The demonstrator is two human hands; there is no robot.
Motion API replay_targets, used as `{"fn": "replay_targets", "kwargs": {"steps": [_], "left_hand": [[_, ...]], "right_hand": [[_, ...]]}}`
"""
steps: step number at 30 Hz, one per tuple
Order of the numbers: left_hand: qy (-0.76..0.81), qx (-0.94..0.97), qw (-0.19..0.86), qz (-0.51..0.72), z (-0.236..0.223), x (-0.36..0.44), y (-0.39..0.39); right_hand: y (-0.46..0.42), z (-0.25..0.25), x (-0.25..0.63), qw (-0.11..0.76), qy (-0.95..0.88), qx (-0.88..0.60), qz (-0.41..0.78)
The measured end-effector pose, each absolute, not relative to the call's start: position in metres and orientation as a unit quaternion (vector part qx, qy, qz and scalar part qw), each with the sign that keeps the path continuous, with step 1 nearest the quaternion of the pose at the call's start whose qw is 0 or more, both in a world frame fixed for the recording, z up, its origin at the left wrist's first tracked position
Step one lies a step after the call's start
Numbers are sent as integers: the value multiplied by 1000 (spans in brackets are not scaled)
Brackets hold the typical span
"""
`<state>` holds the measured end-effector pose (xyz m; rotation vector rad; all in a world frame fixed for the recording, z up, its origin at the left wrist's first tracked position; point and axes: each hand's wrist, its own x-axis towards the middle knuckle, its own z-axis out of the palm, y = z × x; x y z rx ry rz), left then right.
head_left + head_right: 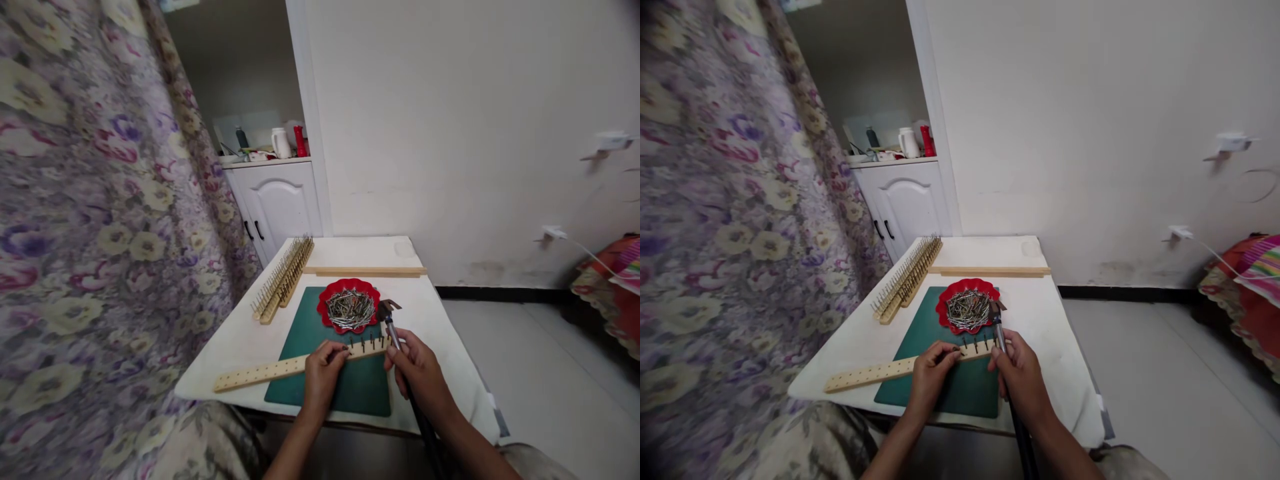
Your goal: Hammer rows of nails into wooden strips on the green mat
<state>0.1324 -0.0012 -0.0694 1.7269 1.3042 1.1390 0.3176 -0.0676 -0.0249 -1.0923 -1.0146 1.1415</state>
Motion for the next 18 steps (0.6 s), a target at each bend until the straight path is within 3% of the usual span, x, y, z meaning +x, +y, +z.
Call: {"fn": "replay_targets", "kwargs": {"steps": [11, 18], "left_hand": [[509, 714, 285, 387, -70, 140, 4], [516, 735, 256, 358, -68, 143, 5]], "right_hand": [[-70, -20, 316, 574, -440, -468, 507], [-76, -19, 317, 512, -465, -416, 591]]}}
